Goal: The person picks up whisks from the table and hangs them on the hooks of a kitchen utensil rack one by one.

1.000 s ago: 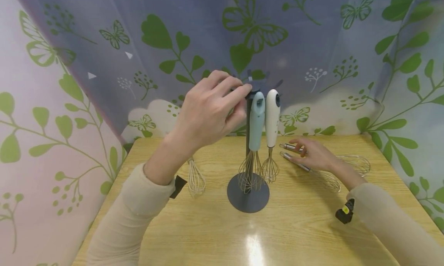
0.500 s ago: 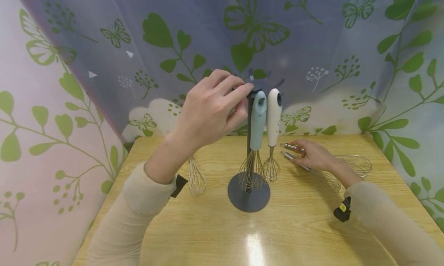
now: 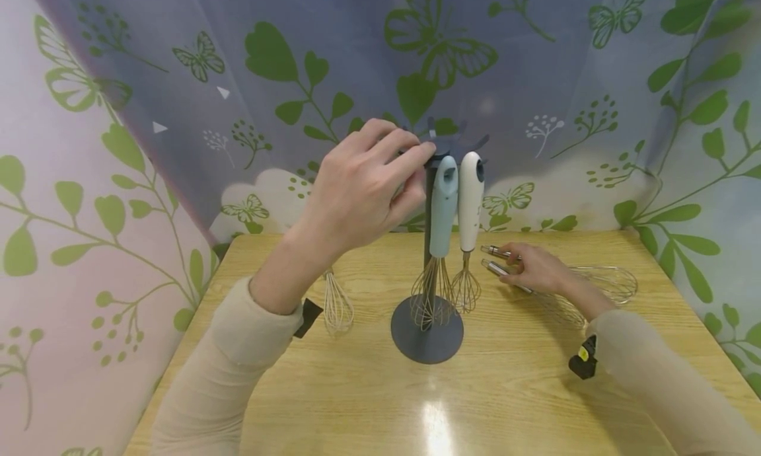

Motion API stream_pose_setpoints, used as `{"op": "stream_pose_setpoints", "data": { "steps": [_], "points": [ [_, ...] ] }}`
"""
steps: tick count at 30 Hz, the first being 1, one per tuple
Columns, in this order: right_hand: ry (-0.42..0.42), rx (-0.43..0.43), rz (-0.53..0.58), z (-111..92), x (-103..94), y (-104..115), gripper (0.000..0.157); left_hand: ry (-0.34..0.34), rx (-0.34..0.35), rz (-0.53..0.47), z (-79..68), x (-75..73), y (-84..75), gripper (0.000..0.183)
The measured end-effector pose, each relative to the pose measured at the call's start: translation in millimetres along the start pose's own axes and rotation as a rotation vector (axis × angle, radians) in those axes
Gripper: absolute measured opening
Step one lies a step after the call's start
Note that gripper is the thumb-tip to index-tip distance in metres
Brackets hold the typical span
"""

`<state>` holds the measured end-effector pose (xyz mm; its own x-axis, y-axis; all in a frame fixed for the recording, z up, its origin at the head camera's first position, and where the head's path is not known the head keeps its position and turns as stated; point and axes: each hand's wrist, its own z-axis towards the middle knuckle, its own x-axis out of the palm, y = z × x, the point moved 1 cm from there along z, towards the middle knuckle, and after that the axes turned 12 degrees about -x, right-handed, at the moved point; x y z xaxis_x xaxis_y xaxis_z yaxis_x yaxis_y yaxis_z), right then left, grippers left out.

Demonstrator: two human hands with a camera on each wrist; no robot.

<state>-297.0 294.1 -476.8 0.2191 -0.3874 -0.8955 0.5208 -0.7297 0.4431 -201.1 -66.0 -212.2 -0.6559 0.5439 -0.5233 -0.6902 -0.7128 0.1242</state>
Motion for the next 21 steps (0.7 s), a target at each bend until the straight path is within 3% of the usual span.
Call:
{"op": "stream_pose_setpoints", "data": {
  "steps": [21],
  "points": [
    [0.003,-0.001,-0.021,-3.5,6.4,-4.9,0.063,-0.015,-0.007,0.003,0.6,0.3,-1.4,0.032]
  ]
}}
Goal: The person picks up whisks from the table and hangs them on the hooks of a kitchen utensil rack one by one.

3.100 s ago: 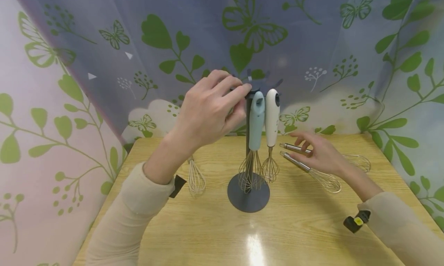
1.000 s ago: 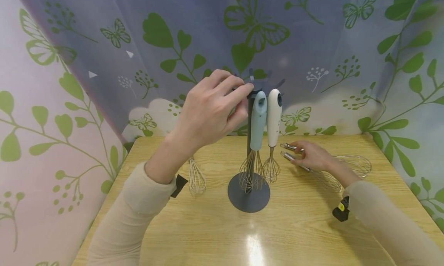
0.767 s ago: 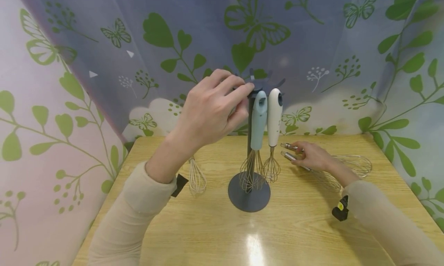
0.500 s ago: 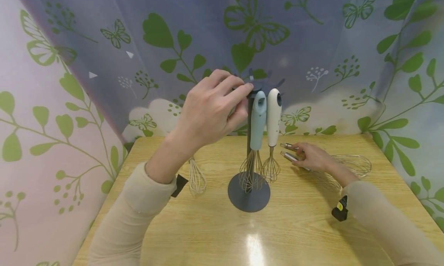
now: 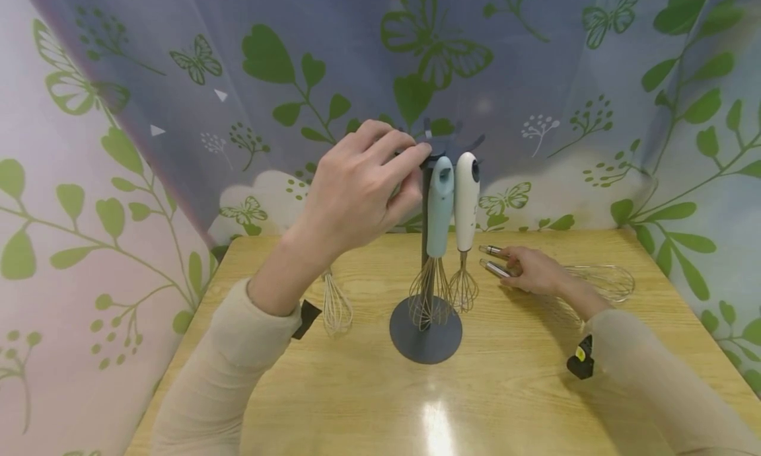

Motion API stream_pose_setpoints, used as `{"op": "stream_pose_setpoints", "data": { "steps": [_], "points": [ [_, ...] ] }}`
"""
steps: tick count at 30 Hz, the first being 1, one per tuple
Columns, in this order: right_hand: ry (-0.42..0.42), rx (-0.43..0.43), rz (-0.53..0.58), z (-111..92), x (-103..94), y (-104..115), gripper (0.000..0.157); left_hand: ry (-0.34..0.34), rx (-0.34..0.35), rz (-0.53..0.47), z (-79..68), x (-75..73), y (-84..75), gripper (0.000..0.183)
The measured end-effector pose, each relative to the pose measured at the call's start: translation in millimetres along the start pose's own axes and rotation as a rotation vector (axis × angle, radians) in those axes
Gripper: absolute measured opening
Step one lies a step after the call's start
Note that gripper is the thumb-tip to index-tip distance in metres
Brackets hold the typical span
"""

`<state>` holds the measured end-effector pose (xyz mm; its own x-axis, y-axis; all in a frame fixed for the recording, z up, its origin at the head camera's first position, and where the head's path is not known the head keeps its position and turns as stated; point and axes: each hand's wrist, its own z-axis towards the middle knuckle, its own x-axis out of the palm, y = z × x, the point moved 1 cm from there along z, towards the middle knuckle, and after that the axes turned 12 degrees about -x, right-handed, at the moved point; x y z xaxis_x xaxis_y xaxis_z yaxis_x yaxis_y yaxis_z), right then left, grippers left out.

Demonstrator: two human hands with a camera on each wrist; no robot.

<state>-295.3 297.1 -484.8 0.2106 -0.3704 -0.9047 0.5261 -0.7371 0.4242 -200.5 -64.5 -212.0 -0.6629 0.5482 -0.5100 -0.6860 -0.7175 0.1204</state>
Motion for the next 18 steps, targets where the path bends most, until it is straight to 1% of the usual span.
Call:
{"op": "stream_pose_setpoints", "data": {
  "steps": [8,14,18],
  "points": [
    [0.023,-0.005,-0.005,2.1,1.7,0.2,0.062,0.004,0.000,0.002,-0.9,0.5,0.3,0.033],
    [0.058,-0.001,0.017,3.7,2.2,1.4,0.062,0.002,0.000,-0.003,-1.0,0.4,0.1,0.033],
    [0.064,0.002,0.030,4.7,2.9,1.1,0.060,-0.002,-0.002,-0.006,-0.4,-0.2,-0.1,0.032]
  ]
}}
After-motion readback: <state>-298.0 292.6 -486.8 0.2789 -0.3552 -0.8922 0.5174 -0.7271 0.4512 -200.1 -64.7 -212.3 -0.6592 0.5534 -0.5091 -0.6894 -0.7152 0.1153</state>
